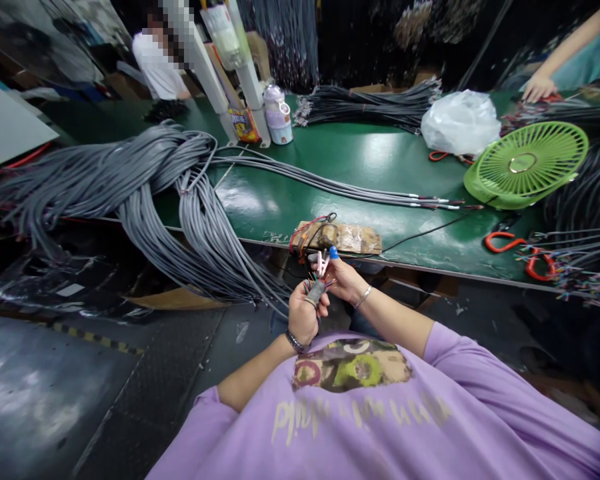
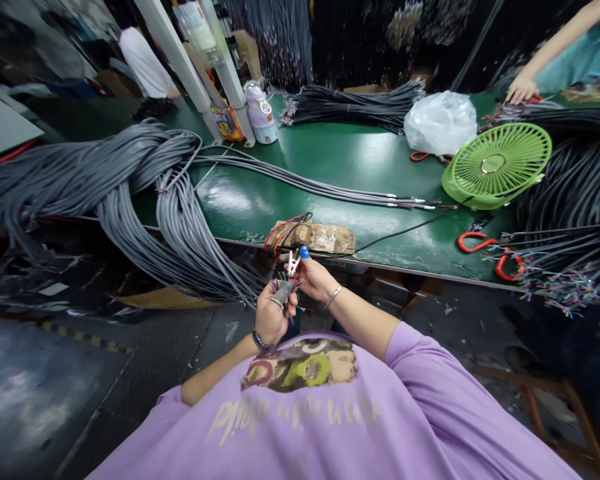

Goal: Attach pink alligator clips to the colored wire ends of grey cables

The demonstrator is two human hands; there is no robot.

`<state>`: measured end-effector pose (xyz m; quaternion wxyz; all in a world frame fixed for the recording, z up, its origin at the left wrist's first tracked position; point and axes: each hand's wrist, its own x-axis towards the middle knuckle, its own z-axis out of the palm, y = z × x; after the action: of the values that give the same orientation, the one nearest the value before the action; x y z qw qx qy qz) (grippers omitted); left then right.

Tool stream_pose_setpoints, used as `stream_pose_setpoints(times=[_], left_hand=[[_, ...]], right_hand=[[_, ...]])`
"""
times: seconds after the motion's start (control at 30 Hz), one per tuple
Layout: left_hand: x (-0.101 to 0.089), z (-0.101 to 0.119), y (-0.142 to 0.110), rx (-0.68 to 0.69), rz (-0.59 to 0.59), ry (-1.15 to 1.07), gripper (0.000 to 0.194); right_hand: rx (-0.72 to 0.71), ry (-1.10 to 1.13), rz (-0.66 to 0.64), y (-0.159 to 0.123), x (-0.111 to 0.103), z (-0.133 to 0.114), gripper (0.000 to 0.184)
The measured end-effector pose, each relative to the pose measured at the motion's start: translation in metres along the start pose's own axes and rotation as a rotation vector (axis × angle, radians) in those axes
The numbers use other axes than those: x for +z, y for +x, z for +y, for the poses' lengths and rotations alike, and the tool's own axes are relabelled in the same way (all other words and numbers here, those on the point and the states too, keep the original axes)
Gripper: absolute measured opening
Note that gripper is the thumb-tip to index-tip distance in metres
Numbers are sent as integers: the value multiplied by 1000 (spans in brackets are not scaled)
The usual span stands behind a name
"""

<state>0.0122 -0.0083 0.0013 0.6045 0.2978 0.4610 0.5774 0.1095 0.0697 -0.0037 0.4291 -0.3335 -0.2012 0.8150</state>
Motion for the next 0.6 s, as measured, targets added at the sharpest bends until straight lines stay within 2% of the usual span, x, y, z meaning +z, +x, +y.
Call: stream_pose_setpoints(times=[0.07, 0.23, 0.3, 0.37, 0.5, 0.6], left_hand=[[0, -1, 0, 0, 7, 0, 30], [-1, -1, 1, -8, 20, 11, 31], [-1, -1, 1, -10, 20, 13, 32], [-1, -2, 1, -10, 20, 13, 32], [-1, -3, 1, -21, 26, 10, 35], [-1, -2, 1, -27, 28, 3, 36]], right_hand=[[-36, -26, 24, 1, 2, 0, 53], [-370, -308, 138, 1, -2, 9, 60], [-408, -374, 124, 0, -5, 10, 60], [-347, -345, 88, 0, -6, 10, 58], [-110, -58, 31, 4, -6, 7, 51], [-36, 93, 39, 7, -4, 6, 44]])
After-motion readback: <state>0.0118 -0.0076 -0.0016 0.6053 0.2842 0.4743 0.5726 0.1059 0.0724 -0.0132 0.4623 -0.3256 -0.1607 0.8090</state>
